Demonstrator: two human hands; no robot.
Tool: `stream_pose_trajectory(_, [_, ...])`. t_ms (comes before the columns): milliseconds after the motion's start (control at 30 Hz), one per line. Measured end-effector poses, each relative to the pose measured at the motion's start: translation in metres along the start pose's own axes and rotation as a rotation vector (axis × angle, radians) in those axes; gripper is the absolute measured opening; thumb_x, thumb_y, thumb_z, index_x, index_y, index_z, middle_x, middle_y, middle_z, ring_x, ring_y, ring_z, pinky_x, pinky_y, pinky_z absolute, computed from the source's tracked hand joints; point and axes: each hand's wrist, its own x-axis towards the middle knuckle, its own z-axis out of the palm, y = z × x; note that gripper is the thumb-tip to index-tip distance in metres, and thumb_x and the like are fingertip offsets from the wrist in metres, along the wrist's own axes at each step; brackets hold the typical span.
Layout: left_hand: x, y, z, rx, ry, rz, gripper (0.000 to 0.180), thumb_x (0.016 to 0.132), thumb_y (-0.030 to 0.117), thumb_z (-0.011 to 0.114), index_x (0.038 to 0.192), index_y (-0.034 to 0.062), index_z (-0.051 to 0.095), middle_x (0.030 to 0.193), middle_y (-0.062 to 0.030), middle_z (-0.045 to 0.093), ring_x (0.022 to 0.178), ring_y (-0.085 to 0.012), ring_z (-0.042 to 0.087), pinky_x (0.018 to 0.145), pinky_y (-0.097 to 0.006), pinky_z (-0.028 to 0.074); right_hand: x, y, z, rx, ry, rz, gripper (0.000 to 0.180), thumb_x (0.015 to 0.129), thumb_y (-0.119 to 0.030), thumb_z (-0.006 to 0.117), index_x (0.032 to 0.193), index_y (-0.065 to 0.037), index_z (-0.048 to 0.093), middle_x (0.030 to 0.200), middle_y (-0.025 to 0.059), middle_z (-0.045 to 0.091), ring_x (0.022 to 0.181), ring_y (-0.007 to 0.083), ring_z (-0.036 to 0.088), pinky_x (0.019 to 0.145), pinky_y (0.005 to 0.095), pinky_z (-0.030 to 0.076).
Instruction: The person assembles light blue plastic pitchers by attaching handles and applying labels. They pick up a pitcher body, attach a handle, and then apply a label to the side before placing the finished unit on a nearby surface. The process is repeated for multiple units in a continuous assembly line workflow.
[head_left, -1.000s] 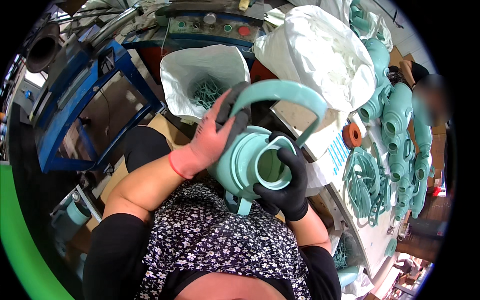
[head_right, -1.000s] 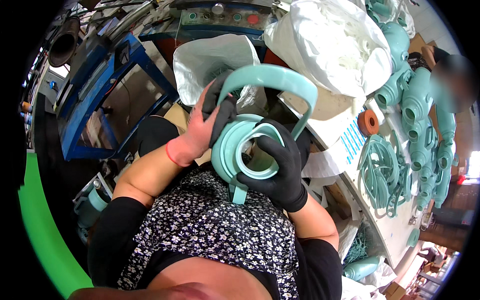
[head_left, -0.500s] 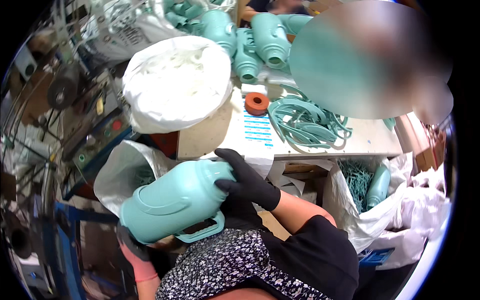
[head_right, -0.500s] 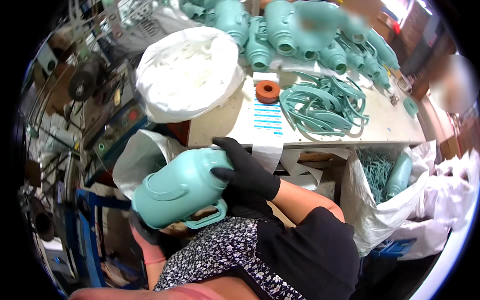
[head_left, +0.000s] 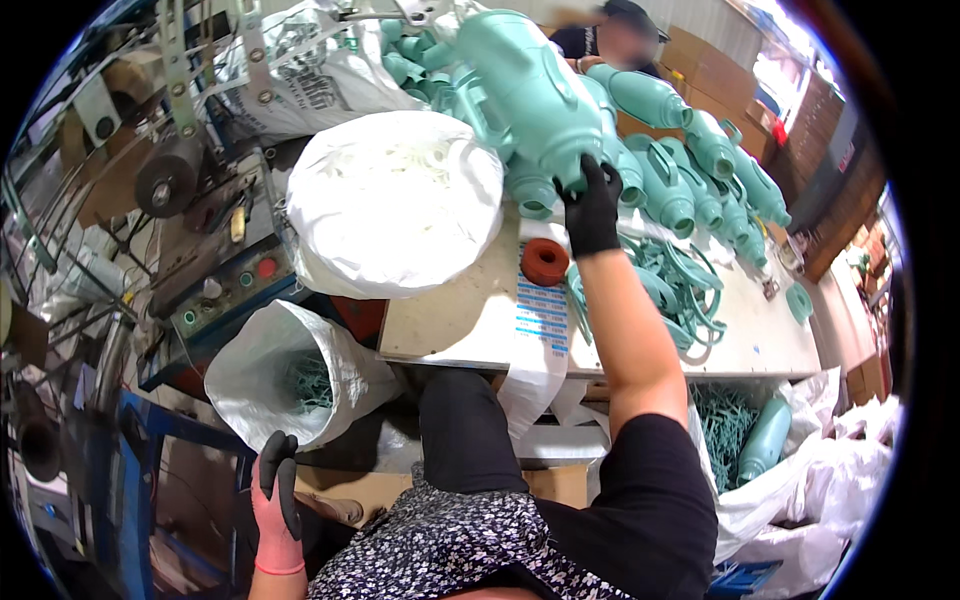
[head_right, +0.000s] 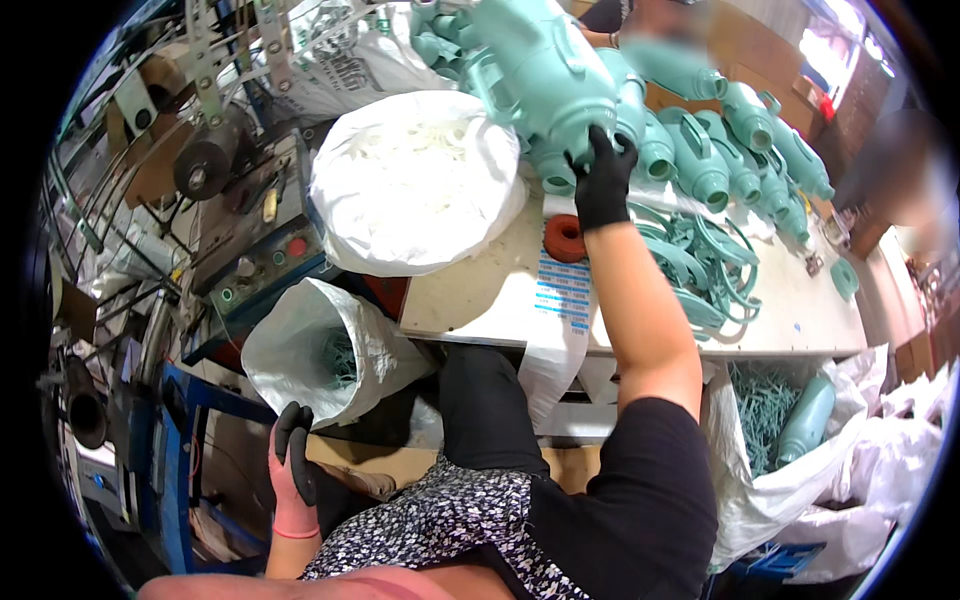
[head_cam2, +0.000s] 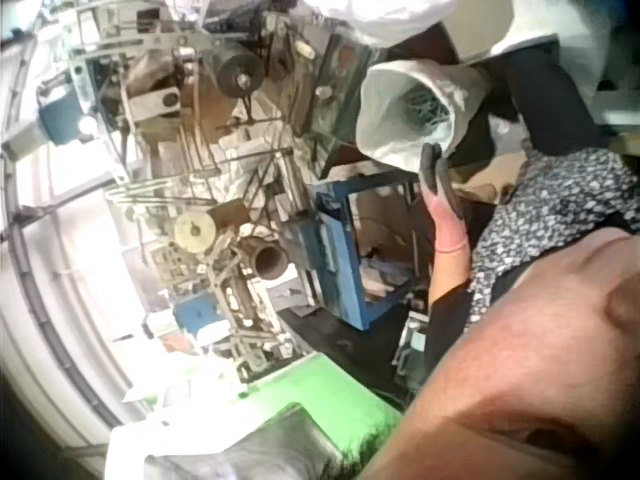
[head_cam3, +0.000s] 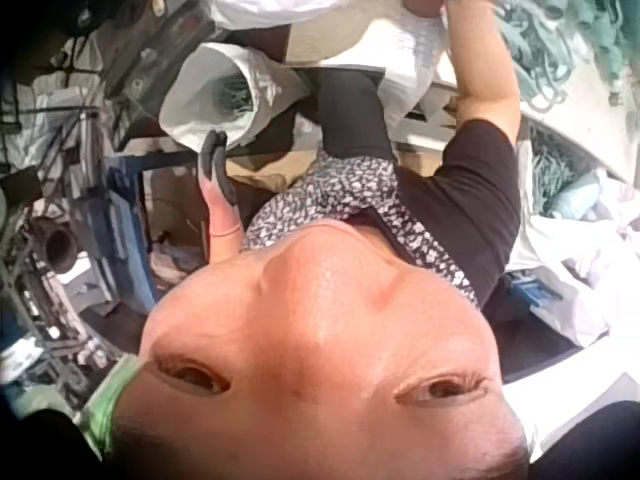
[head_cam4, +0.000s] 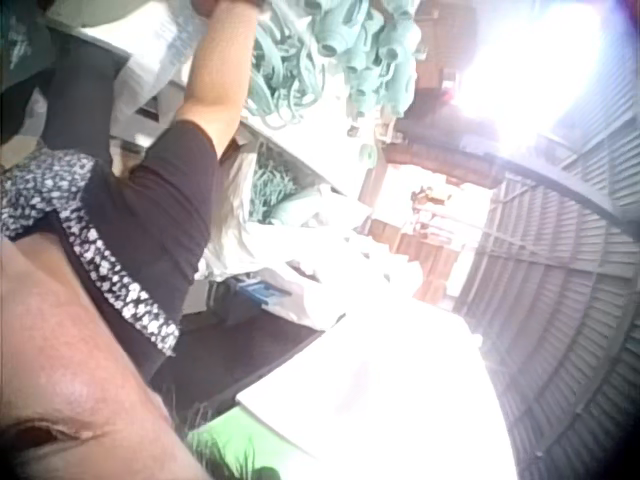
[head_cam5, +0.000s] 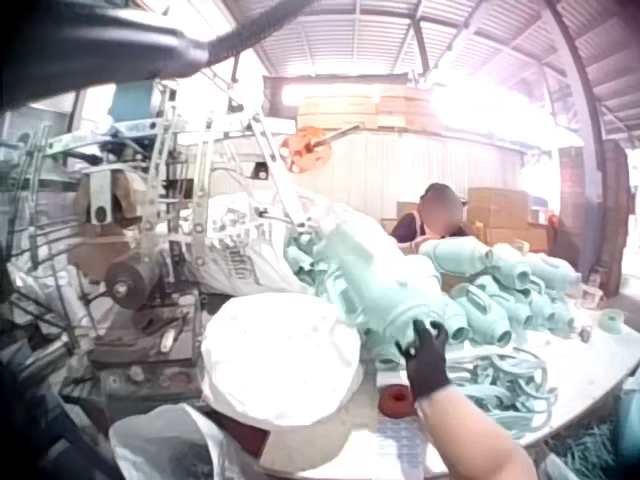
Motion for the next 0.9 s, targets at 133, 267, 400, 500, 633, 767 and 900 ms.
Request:
stream_pose_trajectory(133, [-0.019, -0.002, -0.038, 0.184, 0.080, 0.020, 0.037, 0.093, 0.002, 0.051, 0.129, -0.0037, 0.050, 0.123, -0.0127, 0.057, 0.113, -0.0192, 0.055, 0.100, -0.032, 0.041, 0.074, 0.022, 0.045, 0.284, 0.157, 0.420, 0.089, 0.078, -0.022, 0.075, 0.145, -0.018, 0.016, 0.130, 0.0164, 0.043, 0.117, 0.0326, 0.047, 0.088, 0.0466, 0.047])
stream_pose_trajectory(267, [-0.070, -0.015, -0.094, 0.142, 0.387, 0.084, 0.037, 0.095, 0.011, 0.049, 0.129, -0.0038, 0.049, 0.121, -0.0146, 0.059, 0.113, -0.0224, 0.056, 0.099, -0.034, 0.042, 0.040, 0.066, 0.073, -0.092, 0.028, 0.068, 0.078, 0.083, -0.021, 0.070, 0.144, -0.002, 0.025, 0.139, 0.0179, 0.040, 0.126, 0.0307, 0.043, 0.103, 0.0406, 0.036])
stream_pose_trajectory(400, [-0.149, -0.054, -0.143, 0.423, 0.668, -0.035, 0.042, 0.095, 0.021, 0.052, 0.129, -0.0030, 0.051, 0.124, -0.0156, 0.058, 0.117, -0.0244, 0.054, 0.101, -0.035, 0.041, -0.140, 0.006, 0.134, 0.183, -0.322, 0.025, 0.060, 0.089, -0.007, 0.058, 0.143, -0.002, 0.032, 0.141, 0.0157, 0.041, 0.126, 0.0277, 0.045, 0.105, 0.0392, 0.037])
stream_pose_trajectory(500, [-0.217, -0.115, -0.184, 0.666, 0.765, -0.379, 0.050, 0.092, 0.029, 0.054, 0.133, 0.0006, 0.049, 0.129, -0.0175, 0.056, 0.121, -0.0280, 0.051, 0.103, -0.036, 0.039, -0.275, -0.037, 0.116, 0.176, -0.798, 0.108, 0.051, 0.092, 0.002, 0.049, 0.141, -0.001, 0.034, 0.139, 0.0150, 0.042, 0.121, 0.0270, 0.050, 0.102, 0.0382, 0.042])
stream_pose_trajectory(633, [-0.312, -0.155, -0.179, 0.719, 0.915, -0.622, 0.049, 0.090, 0.034, 0.058, 0.128, 0.0036, 0.053, 0.129, -0.0199, 0.055, 0.123, -0.0326, 0.049, 0.104, -0.038, 0.037, -0.400, -0.119, 0.101, 0.398, -1.415, 0.526, 0.048, 0.093, -0.001, 0.050, 0.139, 0.003, 0.036, 0.139, 0.0163, 0.044, 0.123, 0.0256, 0.047, 0.104, 0.0374, 0.039])
stream_pose_trajectory(767, [-0.429, -0.189, -0.198, 0.964, 1.123, -0.995, 0.051, 0.087, 0.041, 0.054, 0.127, 0.0101, 0.055, 0.133, -0.0172, 0.052, 0.127, -0.0319, 0.043, 0.107, -0.041, 0.034, -0.438, -0.119, 0.095, 0.372, -1.708, 0.275, 0.042, 0.094, -0.003, 0.050, 0.135, 0.002, 0.043, 0.125, 0.0144, 0.055, 0.113, 0.0240, 0.055, 0.096, 0.0354, 0.044])
stream_pose_trajectory(900, [-0.515, -0.199, -0.227, 1.053, 1.398, -1.350, 0.055, 0.085, 0.044, 0.054, 0.134, 0.0202, 0.052, 0.146, -0.0201, 0.036, 0.133, -0.0395, 0.033, 0.113, -0.044, 0.025, -0.429, -0.108, 0.107, 0.120, -1.756, 0.169, 0.045, 0.093, -0.003, 0.053, 0.136, 0.002, 0.042, 0.129, 0.0134, 0.054, 0.114, 0.0224, 0.055, 0.097, 0.0334, 0.043])
